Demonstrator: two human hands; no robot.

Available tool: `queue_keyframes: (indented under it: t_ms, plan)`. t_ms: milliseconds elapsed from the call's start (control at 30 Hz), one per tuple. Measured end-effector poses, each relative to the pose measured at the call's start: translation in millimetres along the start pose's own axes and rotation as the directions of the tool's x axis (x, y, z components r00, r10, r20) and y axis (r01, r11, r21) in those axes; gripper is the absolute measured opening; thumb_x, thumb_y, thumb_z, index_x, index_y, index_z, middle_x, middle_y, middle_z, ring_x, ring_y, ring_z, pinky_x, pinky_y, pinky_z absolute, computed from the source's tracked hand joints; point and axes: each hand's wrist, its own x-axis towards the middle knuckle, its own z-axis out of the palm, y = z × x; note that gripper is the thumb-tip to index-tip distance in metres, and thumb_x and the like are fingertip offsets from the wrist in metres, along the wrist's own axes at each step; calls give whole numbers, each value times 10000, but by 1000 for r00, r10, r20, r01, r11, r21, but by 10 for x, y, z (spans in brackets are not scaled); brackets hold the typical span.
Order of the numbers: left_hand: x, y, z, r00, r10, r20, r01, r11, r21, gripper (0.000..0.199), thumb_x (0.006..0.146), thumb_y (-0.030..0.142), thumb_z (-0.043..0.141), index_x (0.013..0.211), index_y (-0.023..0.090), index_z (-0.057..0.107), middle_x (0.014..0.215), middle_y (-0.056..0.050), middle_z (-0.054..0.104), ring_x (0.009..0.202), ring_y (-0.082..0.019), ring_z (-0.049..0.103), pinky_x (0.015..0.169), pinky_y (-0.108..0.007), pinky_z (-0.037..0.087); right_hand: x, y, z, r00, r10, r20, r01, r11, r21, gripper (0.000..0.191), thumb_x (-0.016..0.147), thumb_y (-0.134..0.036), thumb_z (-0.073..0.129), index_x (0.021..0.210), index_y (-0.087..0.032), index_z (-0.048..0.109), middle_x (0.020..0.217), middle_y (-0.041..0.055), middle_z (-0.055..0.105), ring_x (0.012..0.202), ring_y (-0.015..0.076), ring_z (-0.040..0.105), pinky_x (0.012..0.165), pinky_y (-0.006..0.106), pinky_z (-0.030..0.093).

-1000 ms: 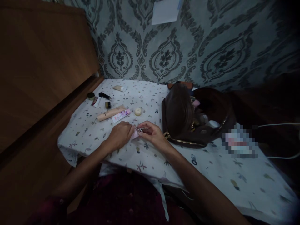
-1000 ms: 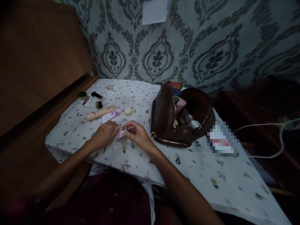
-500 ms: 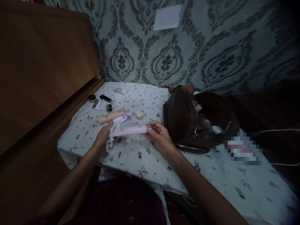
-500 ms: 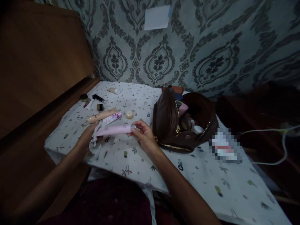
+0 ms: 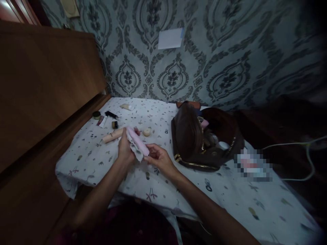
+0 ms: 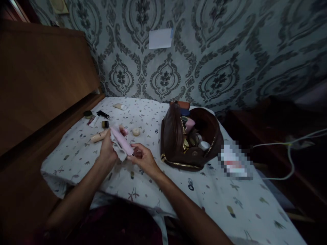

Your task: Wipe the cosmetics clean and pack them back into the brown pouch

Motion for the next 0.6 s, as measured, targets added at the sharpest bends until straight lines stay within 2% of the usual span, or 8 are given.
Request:
queue_keyframes:
  t_ms: [67, 100, 200, 267, 333, 433, 500, 600]
  plan:
    - [-147, -117, 115, 997, -68, 30, 71, 994, -84, 619, 846, 730, 418, 913, 158, 645, 835, -73, 708, 824, -214, 701, 721, -303, 556, 14, 1, 3, 999, -33, -16, 34, 998, 47, 438, 670, -344, 829, 1030, -225, 609, 813, -15, 685, 684, 131, 648, 618, 238, 527]
    - [-224, -169, 150, 996, -56, 72, 61, 996, -67, 633, 846, 730, 446, 953, 143, 659, 889, -93, 719, 894, -236, 701, 771, -321, 557, 21, -4, 3, 998, -52, -37, 55, 996, 67, 426, 660, -338, 826, 1008, -229, 606, 816, -11, 694, 710, 143, 656, 654, 253, 538]
    - [-386, -257, 153, 969, 115, 218, -149, 978, 148, 523, 831, 590, 619, 1120, 155, 645, 1129, -113, 705, 1149, -269, 627, 988, -356, 489, 35, -27, 2, 989, -112, -100, 118, 991, 59, 375, 627, -277, 793, 951, -234, 609, 806, -12, 695, 761, 172, 663, 712, 284, 551]
    - [-404, -262, 102, 933, 183, 309, -271, 923, 273, 523, 800, 491, 686, 1200, 164, 604, 1213, -111, 672, 1210, -273, 587, 1051, -370, 441, 38, -26, 5, 983, -149, -109, 153, 988, 27, 308, 627, -233, 736, 908, -227, 611, 778, -19, 679, 739, 169, 642, 692, 278, 540]
    - [-368, -241, 50, 911, 192, 364, -330, 871, 365, 516, 782, 457, 696, 1187, 154, 592, 1162, -106, 678, 1164, -277, 601, 1030, -385, 451, 33, -7, 13, 981, -160, -106, 160, 987, -6, 239, 625, -207, 677, 851, -214, 600, 735, -31, 647, 679, 152, 604, 639, 260, 516]
    - [-290, -180, 30, 903, 230, 364, -380, 823, 422, 418, 781, 448, 687, 1069, 154, 611, 1000, -75, 696, 1044, -264, 635, 959, -381, 484, 7, 25, 29, 989, -105, -107, 95, 990, -100, 199, 611, -198, 630, 799, -205, 564, 620, -70, 553, 549, 114, 501, 518, 221, 430]
    - [-252, -108, 68, 896, 268, 355, -403, 826, 394, 363, 786, 453, 685, 987, 156, 629, 915, -54, 696, 964, -243, 654, 922, -359, 496, -21, 26, 39, 990, -85, -114, 61, 979, -195, 178, 624, -205, 632, 776, -202, 539, 579, -88, 496, 520, 95, 444, 495, 202, 370]
    - [-214, 44, 180, 898, 332, 289, -412, 866, 285, 364, 769, 465, 714, 960, 163, 641, 901, -44, 701, 912, -214, 674, 896, -324, 507, -55, 0, 46, 984, -132, -116, 86, 937, -337, 152, 677, -237, 646, 734, -197, 511, 606, -84, 476, 567, 88, 431, 528, 192, 334]
